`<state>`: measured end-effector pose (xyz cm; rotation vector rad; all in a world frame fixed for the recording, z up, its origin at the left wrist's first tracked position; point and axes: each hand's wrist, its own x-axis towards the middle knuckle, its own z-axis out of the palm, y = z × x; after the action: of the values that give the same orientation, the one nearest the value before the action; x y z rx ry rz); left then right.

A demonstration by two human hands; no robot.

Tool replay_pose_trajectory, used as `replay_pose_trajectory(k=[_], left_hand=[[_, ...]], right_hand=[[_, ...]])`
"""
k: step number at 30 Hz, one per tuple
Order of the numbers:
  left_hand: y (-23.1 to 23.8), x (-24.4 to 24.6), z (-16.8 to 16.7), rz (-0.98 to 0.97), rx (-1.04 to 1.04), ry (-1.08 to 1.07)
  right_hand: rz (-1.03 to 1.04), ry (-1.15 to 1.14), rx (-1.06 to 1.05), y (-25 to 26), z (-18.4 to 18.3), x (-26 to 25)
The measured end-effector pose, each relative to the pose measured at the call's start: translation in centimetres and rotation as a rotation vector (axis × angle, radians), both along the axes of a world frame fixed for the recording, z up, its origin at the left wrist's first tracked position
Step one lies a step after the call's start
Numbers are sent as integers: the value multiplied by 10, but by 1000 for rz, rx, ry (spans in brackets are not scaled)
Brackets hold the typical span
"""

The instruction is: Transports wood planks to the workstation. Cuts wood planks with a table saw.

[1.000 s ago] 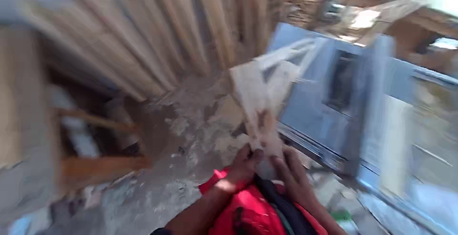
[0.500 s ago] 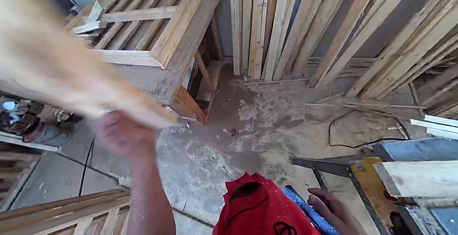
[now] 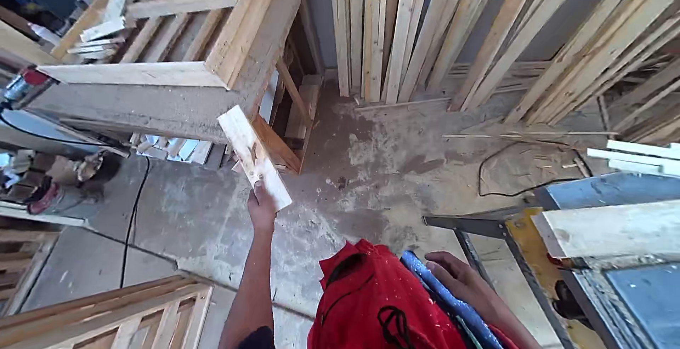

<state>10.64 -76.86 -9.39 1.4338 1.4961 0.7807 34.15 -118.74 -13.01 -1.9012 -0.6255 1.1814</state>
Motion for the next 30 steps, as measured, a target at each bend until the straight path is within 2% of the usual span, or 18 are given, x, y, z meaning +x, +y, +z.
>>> replay_pose_trajectory(k=[5, 9, 12, 15, 18, 21, 23, 25, 30], left_hand=[[-54, 55, 27, -352, 165, -224], [-111, 101, 27, -633, 138, -345], [-150, 129, 37, -847, 85, -356], [-186, 146, 40, -1016, -26, -300], [-217, 158, 35, -1197, -118, -362], [-237, 170, 17, -1382, -180, -428], [-245, 178, 17, -1452, -184, -413], [-247, 186, 26, -1529, -122, -390], [-251, 201, 49, -1717, 71, -361]], right_hand=[[-143, 49, 56, -10, 4, 5], [-226, 68, 76, -21, 9, 7], [-348, 80, 134, -27, 21, 5], [-532, 51, 297, -30, 60, -8], [-693, 31, 510, -22, 95, -3], [-770, -31, 708, -21, 115, 6], [-848, -66, 761, -23, 120, 6], [-940, -1, 790, -28, 118, 5], [-1264, 360, 956, -37, 111, 4]])
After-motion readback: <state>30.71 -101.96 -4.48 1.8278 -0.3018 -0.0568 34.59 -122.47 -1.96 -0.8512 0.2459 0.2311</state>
